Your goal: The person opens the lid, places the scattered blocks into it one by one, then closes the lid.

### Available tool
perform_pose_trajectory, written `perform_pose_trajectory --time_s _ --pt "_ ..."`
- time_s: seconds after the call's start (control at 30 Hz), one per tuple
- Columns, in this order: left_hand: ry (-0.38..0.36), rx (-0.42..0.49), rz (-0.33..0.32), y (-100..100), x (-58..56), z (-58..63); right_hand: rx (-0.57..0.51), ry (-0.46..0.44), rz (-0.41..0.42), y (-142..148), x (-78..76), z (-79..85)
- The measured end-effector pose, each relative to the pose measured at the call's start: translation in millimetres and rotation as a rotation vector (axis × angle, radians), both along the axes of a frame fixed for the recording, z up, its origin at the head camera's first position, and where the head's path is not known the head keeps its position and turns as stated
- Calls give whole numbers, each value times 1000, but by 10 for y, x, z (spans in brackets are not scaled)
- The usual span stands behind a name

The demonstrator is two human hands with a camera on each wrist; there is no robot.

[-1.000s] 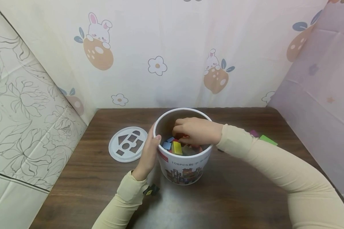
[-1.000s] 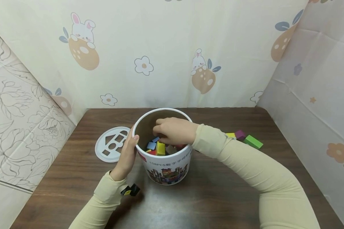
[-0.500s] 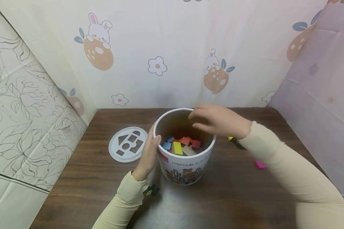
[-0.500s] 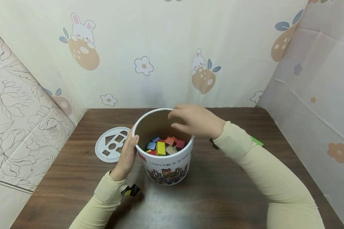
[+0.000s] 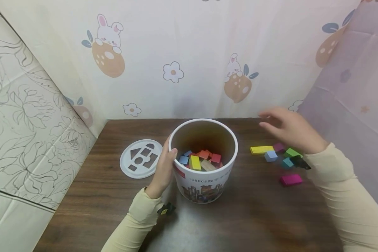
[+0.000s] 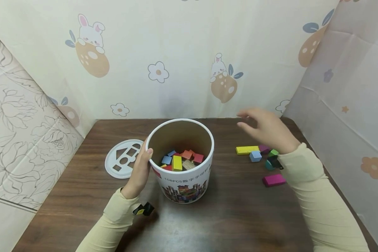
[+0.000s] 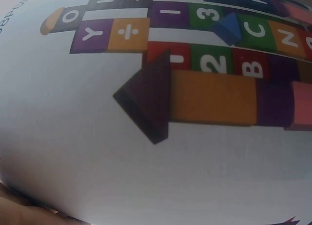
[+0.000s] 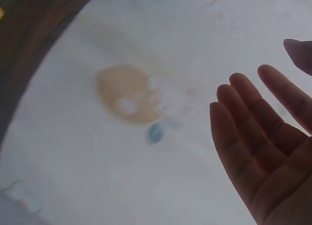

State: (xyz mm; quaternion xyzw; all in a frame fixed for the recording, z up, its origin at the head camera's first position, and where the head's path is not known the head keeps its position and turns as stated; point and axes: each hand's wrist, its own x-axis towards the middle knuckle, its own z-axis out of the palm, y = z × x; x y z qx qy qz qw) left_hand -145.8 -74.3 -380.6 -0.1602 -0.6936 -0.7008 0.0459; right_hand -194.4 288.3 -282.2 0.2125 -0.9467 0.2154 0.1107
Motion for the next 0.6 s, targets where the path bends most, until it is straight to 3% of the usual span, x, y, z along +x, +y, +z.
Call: perform_pose_trajectory --time_s 0.27,0.47,0.6 --pt "-2 2 -8 -14 -13 -21 88 -116 -130 461 79 -410" --pt "-7 10 -13 -20 -21 -33 69 -215 -199 769 246 -771" --pt "-8 11 -12 -22 -30 -34 63 -255 -200 934 333 -972"
